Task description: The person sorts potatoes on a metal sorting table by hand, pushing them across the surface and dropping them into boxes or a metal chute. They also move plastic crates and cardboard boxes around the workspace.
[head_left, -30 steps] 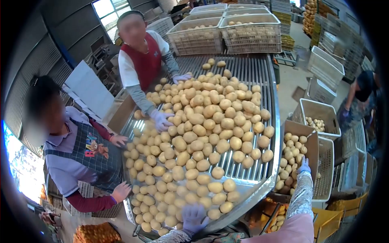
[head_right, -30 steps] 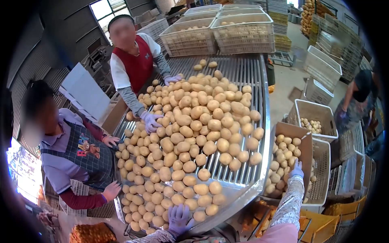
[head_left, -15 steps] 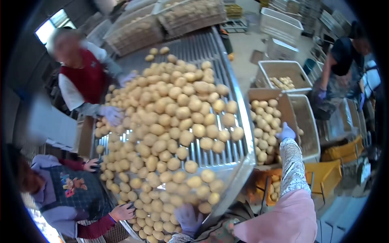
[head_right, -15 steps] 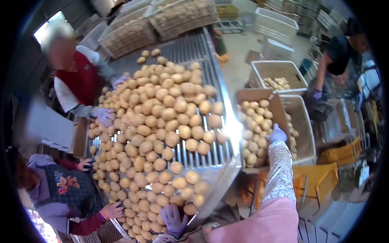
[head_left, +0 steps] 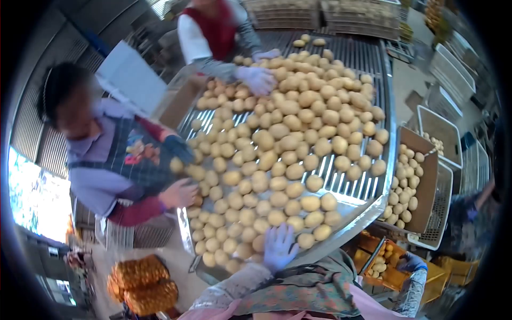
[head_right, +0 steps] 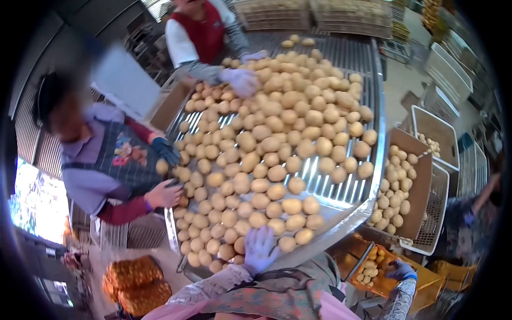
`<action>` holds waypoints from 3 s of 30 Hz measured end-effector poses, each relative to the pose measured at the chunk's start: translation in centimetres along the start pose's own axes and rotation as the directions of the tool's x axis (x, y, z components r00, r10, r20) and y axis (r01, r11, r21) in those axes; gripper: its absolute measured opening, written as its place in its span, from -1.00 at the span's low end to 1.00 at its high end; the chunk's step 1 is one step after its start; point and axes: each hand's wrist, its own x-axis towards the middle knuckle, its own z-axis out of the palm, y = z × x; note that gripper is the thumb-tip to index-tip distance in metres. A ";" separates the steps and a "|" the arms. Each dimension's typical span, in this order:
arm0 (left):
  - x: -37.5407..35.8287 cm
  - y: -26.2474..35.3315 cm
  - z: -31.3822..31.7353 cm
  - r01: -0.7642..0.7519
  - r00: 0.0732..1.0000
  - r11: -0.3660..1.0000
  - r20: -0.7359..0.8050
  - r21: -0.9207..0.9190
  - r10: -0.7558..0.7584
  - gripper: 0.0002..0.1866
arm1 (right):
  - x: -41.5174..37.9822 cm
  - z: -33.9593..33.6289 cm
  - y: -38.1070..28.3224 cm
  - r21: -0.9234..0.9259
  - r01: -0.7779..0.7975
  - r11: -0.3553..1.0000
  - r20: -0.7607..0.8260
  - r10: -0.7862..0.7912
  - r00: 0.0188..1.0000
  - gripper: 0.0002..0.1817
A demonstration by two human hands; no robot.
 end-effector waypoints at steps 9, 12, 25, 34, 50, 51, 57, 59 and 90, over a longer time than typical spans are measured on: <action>0.0 0.7 0.1 0.023 0.999 0.999 -0.035 -0.036 -0.024 -0.29 | -1.3 -0.7 -39.0 -0.416 0.591 0.691 -0.511 -0.716 0.477 -0.54; -0.2 0.8 0.2 0.041 0.998 0.998 -0.039 -0.055 -0.044 -0.29 | 2.1 4.0 -42.6 -0.547 0.705 0.452 -0.361 -0.887 0.288 -0.37; 0.2 0.6 0.8 -0.007 0.994 0.998 -0.111 -0.055 0.001 -0.28 | 3.8 7.0 -44.8 -0.610 0.610 0.506 -0.405 -0.860 0.309 -0.45; -0.6 1.0 0.0 0.082 0.996 0.994 -0.020 -0.073 -0.084 -0.31 | 3.4 7.0 -45.4 -0.574 0.619 0.537 -0.427 -0.841 0.333 -0.47; -0.3 0.5 0.7 0.023 0.995 0.999 -0.093 -0.044 -0.027 -0.32 | 4.7 7.6 -44.6 -0.613 0.628 0.479 -0.443 -0.867 0.229 -0.50; -0.4 0.7 0.6 0.026 0.996 0.998 -0.085 -0.051 -0.030 -0.31 | 4.7 7.7 -44.5 -0.610 0.629 0.482 -0.443 -0.865 0.233 -0.50; -0.2 0.9 0.1 0.029 0.997 0.997 -0.072 -0.065 -0.034 -0.30 | 4.3 7.6 -44.7 -0.593 0.634 0.496 -0.448 -0.858 0.251 -0.49; -0.5 1.1 -0.2 0.036 0.998 0.997 -0.049 -0.074 -0.039 -0.29 | 3.5 7.3 -44.9 -0.591 0.632 0.501 -0.443 -0.857 0.264 -0.52; 23.3 -12.9 2.7 0.332 0.912 0.919 0.320 -0.211 -0.256 -0.24 | 16.8 -7.8 -63.8 -0.855 0.219 0.470 -0.162 -0.643 0.749 -0.05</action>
